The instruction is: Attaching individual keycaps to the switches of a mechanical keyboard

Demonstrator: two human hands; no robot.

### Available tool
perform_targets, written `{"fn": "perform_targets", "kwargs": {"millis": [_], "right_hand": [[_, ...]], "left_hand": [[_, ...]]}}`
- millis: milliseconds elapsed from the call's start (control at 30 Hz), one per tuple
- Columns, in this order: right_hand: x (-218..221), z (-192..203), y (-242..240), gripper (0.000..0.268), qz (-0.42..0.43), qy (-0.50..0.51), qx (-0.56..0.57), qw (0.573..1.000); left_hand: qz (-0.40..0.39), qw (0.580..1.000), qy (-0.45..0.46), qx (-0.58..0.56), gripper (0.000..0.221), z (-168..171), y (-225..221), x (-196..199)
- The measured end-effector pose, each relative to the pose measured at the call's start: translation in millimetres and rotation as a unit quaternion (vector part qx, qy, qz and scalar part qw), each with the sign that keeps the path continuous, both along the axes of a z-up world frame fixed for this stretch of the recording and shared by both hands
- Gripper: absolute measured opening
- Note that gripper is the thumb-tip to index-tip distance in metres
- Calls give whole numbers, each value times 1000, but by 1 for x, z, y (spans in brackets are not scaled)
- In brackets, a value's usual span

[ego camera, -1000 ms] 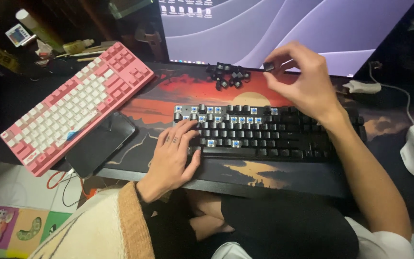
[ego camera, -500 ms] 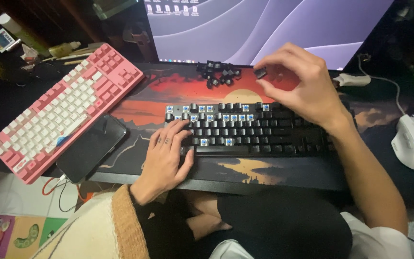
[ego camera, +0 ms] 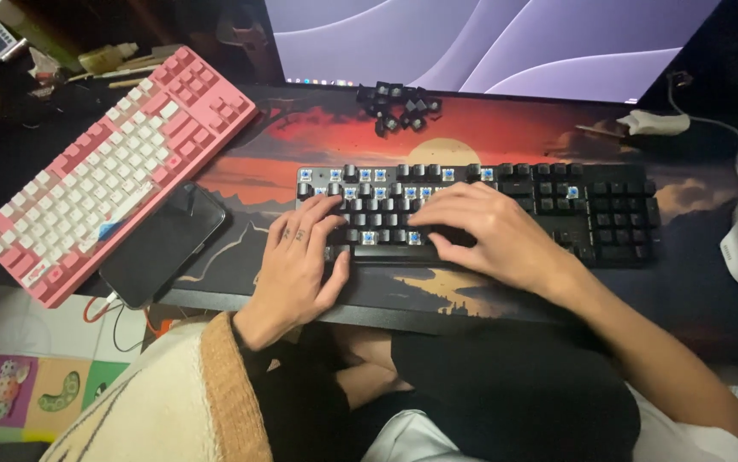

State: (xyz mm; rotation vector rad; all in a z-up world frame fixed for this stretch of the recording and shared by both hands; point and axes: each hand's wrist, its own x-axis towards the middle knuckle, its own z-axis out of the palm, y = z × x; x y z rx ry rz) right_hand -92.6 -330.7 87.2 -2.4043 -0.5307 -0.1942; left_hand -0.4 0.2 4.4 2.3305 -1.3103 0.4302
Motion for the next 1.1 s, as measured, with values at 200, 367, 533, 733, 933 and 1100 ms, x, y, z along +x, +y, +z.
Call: {"fn": "perform_targets", "kwargs": {"millis": [200, 367, 533, 733, 933, 1100], "right_hand": [[-4, -2, 7, 29, -2, 14, 30, 999], [-4, -15, 6, 51, -24, 32, 55, 998], [-11, -23, 8, 55, -62, 38, 62, 995], [-18, -41, 14, 21, -47, -106, -87, 989], [-18, -37, 11, 16, -38, -148, -122, 981], [-22, -46, 6, 30, 7, -184, -205, 961]], "left_hand": [[1, 1000, 0, -4, 44, -2, 0, 1], [3, 1000, -3, -3, 43, -2, 1, 0], [0, 1000, 15, -5, 45, 0, -1, 0], [5, 1000, -23, -13, 44, -3, -1, 1], [5, 1000, -17, -9, 45, -3, 0, 0], [1, 1000, -14, -7, 45, -4, -1, 1]]}}
